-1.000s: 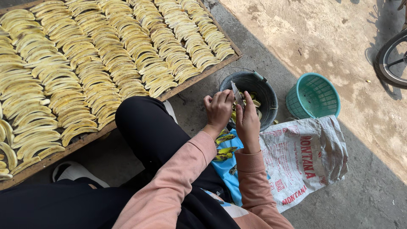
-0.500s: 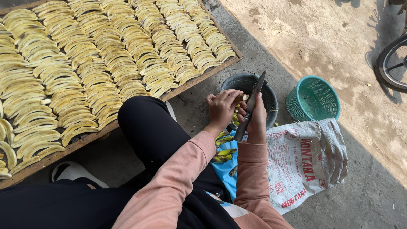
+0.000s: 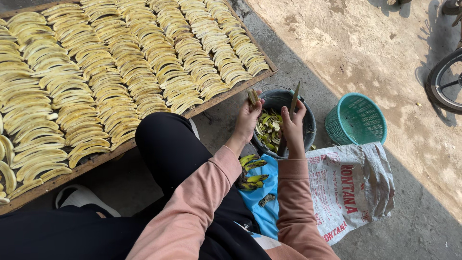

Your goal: The person sits on the ground and peels bananas one at a time using a small knife, dropping the peels into a metal bucket. The peeled bananas are placed in rows on large wooden drying trays already covered with peeled banana halves.

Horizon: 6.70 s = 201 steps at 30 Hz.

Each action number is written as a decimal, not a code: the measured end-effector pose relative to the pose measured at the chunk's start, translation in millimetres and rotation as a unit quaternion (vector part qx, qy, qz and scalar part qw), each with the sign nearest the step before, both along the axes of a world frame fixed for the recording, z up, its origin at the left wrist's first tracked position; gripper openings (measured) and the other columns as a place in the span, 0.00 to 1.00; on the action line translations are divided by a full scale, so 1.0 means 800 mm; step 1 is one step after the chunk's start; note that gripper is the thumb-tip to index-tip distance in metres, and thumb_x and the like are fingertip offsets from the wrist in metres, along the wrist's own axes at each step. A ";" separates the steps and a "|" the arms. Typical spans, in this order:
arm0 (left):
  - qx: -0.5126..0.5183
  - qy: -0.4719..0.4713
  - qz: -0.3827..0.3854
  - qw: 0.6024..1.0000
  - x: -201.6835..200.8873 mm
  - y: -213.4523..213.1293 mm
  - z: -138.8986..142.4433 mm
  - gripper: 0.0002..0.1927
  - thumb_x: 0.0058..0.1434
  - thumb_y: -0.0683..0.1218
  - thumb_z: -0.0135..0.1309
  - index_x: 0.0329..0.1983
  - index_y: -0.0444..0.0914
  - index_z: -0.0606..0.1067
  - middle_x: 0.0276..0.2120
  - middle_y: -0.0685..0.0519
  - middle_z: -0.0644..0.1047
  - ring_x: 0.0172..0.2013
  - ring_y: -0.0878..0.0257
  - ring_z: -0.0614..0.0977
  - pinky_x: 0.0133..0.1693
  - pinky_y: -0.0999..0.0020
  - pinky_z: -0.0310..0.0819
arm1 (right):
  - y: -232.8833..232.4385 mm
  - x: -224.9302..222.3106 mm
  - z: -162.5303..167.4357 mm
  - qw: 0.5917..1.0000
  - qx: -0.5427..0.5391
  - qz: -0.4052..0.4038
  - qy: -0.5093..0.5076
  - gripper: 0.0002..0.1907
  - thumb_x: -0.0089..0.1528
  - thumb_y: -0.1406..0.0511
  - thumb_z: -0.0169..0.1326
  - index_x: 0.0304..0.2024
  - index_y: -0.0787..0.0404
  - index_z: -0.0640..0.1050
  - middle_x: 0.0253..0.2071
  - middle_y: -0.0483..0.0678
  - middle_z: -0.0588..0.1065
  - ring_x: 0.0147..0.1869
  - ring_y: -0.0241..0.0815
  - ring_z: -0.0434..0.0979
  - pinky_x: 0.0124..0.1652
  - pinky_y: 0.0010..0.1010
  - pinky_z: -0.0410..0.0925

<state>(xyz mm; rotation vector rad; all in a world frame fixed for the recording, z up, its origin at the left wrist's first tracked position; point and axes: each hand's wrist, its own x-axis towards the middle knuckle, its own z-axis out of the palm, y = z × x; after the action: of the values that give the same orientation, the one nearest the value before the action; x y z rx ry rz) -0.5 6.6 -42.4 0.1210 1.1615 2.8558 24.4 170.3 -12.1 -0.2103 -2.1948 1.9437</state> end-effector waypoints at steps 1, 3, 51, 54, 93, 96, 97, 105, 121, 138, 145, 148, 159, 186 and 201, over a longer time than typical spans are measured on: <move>-0.111 0.042 0.028 0.993 0.005 0.006 0.002 0.23 0.71 0.49 0.55 0.68 0.42 0.71 0.51 0.54 0.79 0.53 0.63 0.79 0.57 0.65 0.74 | -0.012 0.001 0.012 0.999 -0.014 0.037 0.010 0.27 0.70 0.61 0.55 0.67 0.61 0.62 0.37 0.42 0.72 0.26 0.27 0.67 0.23 0.22 0.61; -0.274 0.088 0.088 0.954 0.013 0.012 0.005 0.23 0.67 0.47 0.59 0.66 0.42 0.74 0.49 0.53 0.80 0.49 0.61 0.81 0.52 0.66 0.77 | -0.038 -0.005 0.031 0.997 -0.019 0.070 0.039 0.20 0.70 0.64 0.57 0.62 0.66 0.71 0.37 0.41 0.74 0.26 0.27 0.67 0.24 0.22 0.61; -0.019 -0.238 -0.093 0.967 0.000 0.012 -0.044 0.25 0.57 0.59 0.64 0.44 0.36 0.73 0.34 0.54 0.80 0.32 0.64 0.84 0.34 0.68 0.84 | -0.071 0.036 0.007 0.898 0.407 0.005 0.166 0.06 0.67 0.67 0.59 0.41 0.65 0.80 0.36 0.51 0.76 0.36 0.41 0.76 0.37 0.35 0.69; -0.040 -0.221 -0.111 0.968 0.002 0.010 -0.040 0.23 0.60 0.59 0.63 0.45 0.36 0.74 0.34 0.54 0.80 0.32 0.65 0.83 0.33 0.69 0.82 | -0.066 0.021 -0.018 0.916 0.375 -0.027 0.143 0.08 0.69 0.65 0.56 0.40 0.66 0.79 0.33 0.49 0.76 0.34 0.43 0.76 0.36 0.38 0.69; -0.181 -0.091 -0.141 0.969 -0.011 0.001 -0.026 0.24 0.65 0.39 0.60 0.63 0.34 0.70 0.44 0.45 0.81 0.40 0.62 0.84 0.41 0.69 0.83 | -0.005 0.018 0.023 0.998 -0.041 0.021 -0.037 0.17 0.71 0.62 0.55 0.56 0.69 0.78 0.38 0.44 0.77 0.25 0.25 0.64 0.21 0.21 0.59; -0.063 -0.159 -0.059 0.984 -0.020 0.002 -0.031 0.21 0.68 0.44 0.55 0.62 0.37 0.66 0.45 0.47 0.78 0.41 0.62 0.82 0.39 0.68 0.82 | -0.036 0.027 0.022 0.998 0.031 0.047 0.020 0.20 0.73 0.62 0.58 0.62 0.71 0.75 0.39 0.45 0.74 0.29 0.26 0.64 0.25 0.20 0.57; 0.022 -0.185 -0.045 0.982 -0.025 0.002 -0.035 0.19 0.70 0.47 0.51 0.61 0.38 0.66 0.46 0.49 0.76 0.42 0.63 0.82 0.40 0.68 0.83 | -0.049 0.032 0.021 0.994 0.049 0.089 0.041 0.23 0.73 0.61 0.57 0.66 0.68 0.72 0.41 0.44 0.74 0.31 0.25 0.64 0.27 0.19 0.57; 0.178 -0.196 0.120 0.957 -0.043 -0.027 -0.030 0.16 0.77 0.58 0.36 0.51 0.43 0.67 0.39 0.56 0.66 0.31 0.69 0.70 0.28 0.74 0.69 | -0.122 0.092 0.036 0.976 0.015 0.215 -0.025 0.33 0.74 0.55 0.38 0.80 0.53 0.50 0.35 0.41 0.67 0.31 0.28 0.60 0.30 0.20 0.59; 0.221 -0.093 0.175 0.955 -0.024 -0.066 0.035 0.13 0.78 0.54 0.35 0.47 0.43 0.66 0.37 0.56 0.67 0.30 0.71 0.67 0.26 0.78 0.63 | -0.140 0.094 0.069 0.947 0.205 0.248 -0.017 0.29 0.73 0.60 0.41 0.77 0.49 0.58 0.37 0.44 0.72 0.40 0.35 0.69 0.49 0.27 0.68; 0.312 -0.028 0.043 0.949 -0.020 -0.064 0.031 0.15 0.79 0.52 0.34 0.44 0.38 0.67 0.49 0.38 0.77 0.62 0.46 0.75 0.67 0.54 0.66 | -0.147 0.055 0.072 0.931 0.249 0.244 0.106 0.28 0.75 0.63 0.42 0.78 0.49 0.56 0.69 0.59 0.70 0.68 0.53 0.74 0.61 0.37 0.65; 0.289 0.079 0.044 0.953 -0.003 -0.138 0.076 0.09 0.78 0.47 0.37 0.46 0.41 0.69 0.64 0.34 0.73 0.72 0.51 0.65 0.73 0.59 0.51 | -0.212 0.035 0.113 0.919 0.300 0.245 0.073 0.32 0.71 0.63 0.42 0.77 0.43 0.54 0.64 0.59 0.74 0.65 0.59 0.77 0.59 0.38 0.69; 0.263 0.143 0.093 0.950 0.001 -0.201 0.101 0.13 0.80 0.51 0.37 0.49 0.40 0.70 0.69 0.36 0.68 0.74 0.51 0.62 0.75 0.58 0.48 | -0.274 0.026 0.138 0.896 0.325 0.269 0.140 0.33 0.70 0.65 0.41 0.77 0.44 0.54 0.65 0.61 0.73 0.64 0.62 0.76 0.57 0.42 0.69; -0.030 -0.029 0.169 0.985 0.011 -0.584 0.139 0.18 0.70 0.56 0.52 0.56 0.42 0.72 0.50 0.51 0.77 0.45 0.61 0.81 0.40 0.62 0.76 | -0.596 -0.017 0.194 0.745 0.522 0.190 0.370 0.44 0.67 0.59 0.58 0.78 0.52 0.50 0.40 0.50 0.76 0.41 0.53 0.78 0.33 0.42 0.70; -0.582 -0.300 0.491 0.574 0.120 -1.211 -0.161 0.22 0.58 0.37 0.63 0.56 0.38 0.76 0.46 0.42 0.80 0.47 0.45 0.82 0.47 0.54 0.75 | -0.677 -0.202 0.063 0.753 0.552 0.301 0.194 0.41 0.64 0.58 0.59 0.76 0.61 0.60 0.32 0.55 0.76 0.30 0.55 0.78 0.31 0.44 0.69; -0.594 -0.483 0.475 0.435 0.103 -1.222 -0.175 0.24 0.68 0.49 0.59 0.60 0.32 0.66 0.51 0.39 0.75 0.45 0.46 0.83 0.42 0.54 0.83 | -0.691 -0.203 0.053 0.741 0.559 0.330 0.170 0.42 0.63 0.59 0.61 0.76 0.62 0.61 0.37 0.59 0.77 0.35 0.57 0.79 0.34 0.44 0.71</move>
<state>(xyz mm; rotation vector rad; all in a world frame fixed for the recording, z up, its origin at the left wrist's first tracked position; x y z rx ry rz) 81.5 -970.8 -182.8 -2.3010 2.6425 0.7761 -138.3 -382.9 30.1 1.1168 -2.8629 0.3646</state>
